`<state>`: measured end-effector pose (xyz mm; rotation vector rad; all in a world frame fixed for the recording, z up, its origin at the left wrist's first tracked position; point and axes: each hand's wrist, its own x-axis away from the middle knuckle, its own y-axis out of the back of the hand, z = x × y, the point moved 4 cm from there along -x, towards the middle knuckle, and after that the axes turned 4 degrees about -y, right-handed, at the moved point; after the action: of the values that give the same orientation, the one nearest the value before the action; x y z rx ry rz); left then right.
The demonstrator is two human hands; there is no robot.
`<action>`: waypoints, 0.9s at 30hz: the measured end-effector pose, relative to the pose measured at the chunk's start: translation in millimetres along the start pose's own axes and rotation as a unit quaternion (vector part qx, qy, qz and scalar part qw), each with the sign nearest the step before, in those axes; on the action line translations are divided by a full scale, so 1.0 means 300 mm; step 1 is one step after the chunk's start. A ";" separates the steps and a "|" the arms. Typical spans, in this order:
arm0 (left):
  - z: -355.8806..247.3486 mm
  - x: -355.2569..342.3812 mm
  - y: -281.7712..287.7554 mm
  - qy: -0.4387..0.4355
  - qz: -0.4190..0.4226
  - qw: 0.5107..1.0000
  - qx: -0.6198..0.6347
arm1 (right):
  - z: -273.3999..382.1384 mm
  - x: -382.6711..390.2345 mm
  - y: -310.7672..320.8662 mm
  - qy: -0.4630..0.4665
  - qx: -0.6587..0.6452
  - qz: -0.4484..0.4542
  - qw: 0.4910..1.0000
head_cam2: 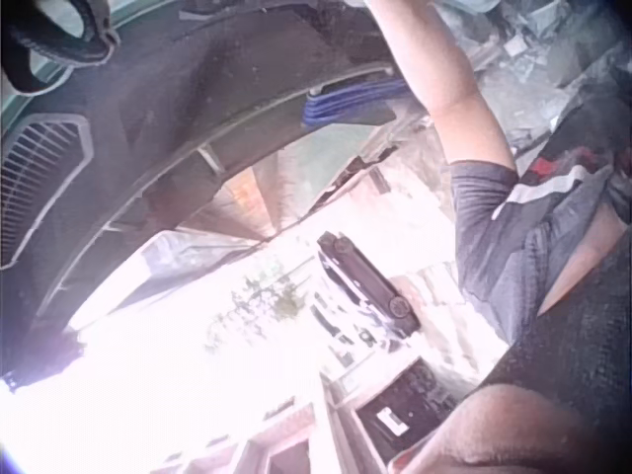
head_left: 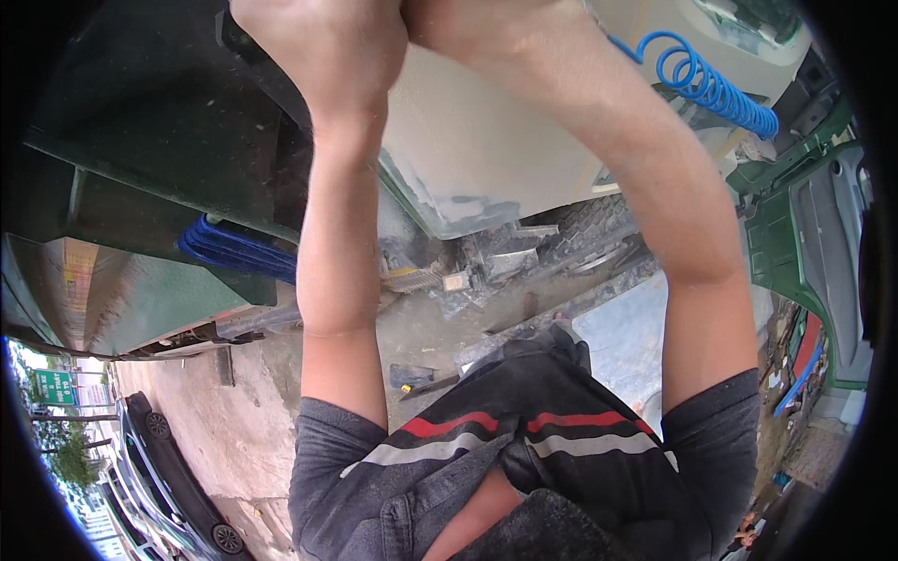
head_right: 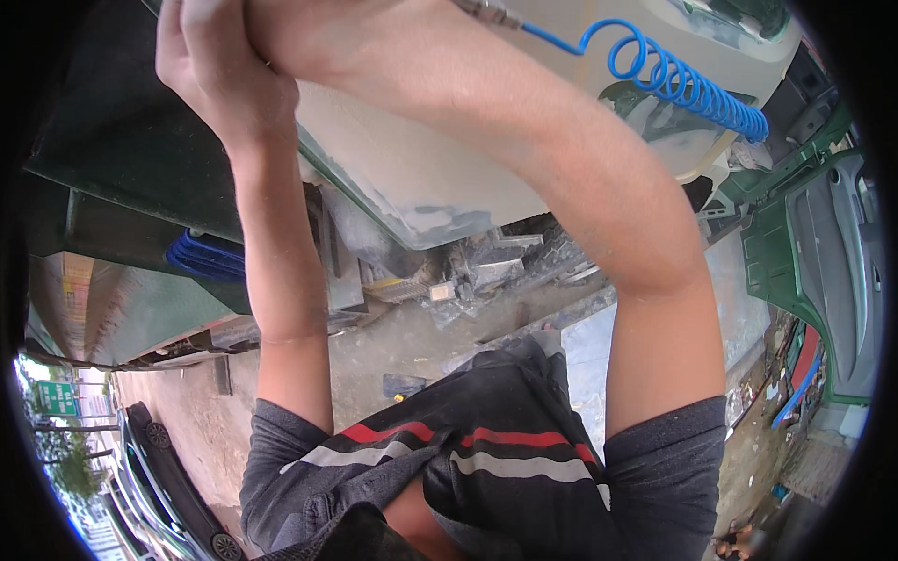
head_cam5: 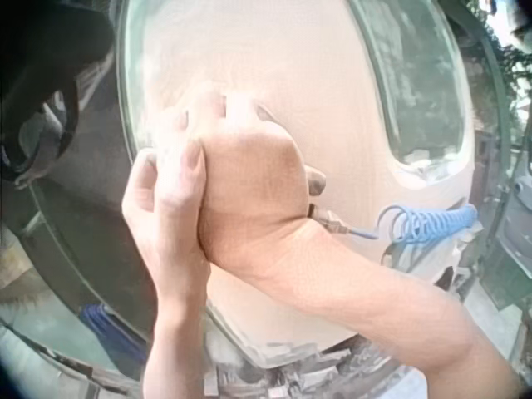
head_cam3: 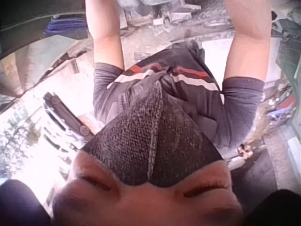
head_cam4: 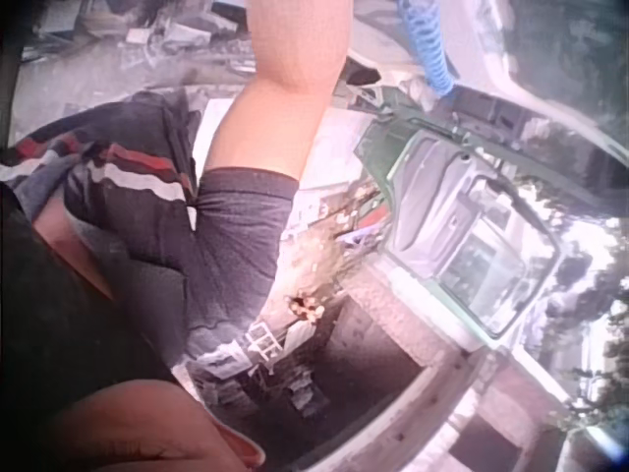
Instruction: The person sands the side of a green truck cabin using a pneumatic orbital sander, moving the tool across the surface to smooth down putty or filler.
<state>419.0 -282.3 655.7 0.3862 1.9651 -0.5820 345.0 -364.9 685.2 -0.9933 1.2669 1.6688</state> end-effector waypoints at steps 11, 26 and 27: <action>0.146 0.881 0.279 0.191 -0.068 0.978 -0.058 | 0.074 0.761 -0.230 0.103 0.224 -0.024 0.969; 0.191 1.051 0.300 0.243 -0.085 0.966 -0.027 | 0.037 0.927 -0.288 0.077 0.201 -0.018 0.976; 0.180 0.978 0.296 0.230 -0.085 0.969 -0.013 | 0.055 0.864 -0.265 0.068 0.190 0.001 0.980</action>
<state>374.3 -233.2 351.5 0.3617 2.4678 -0.6127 320.0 -299.9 422.7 -0.8806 1.6029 1.3083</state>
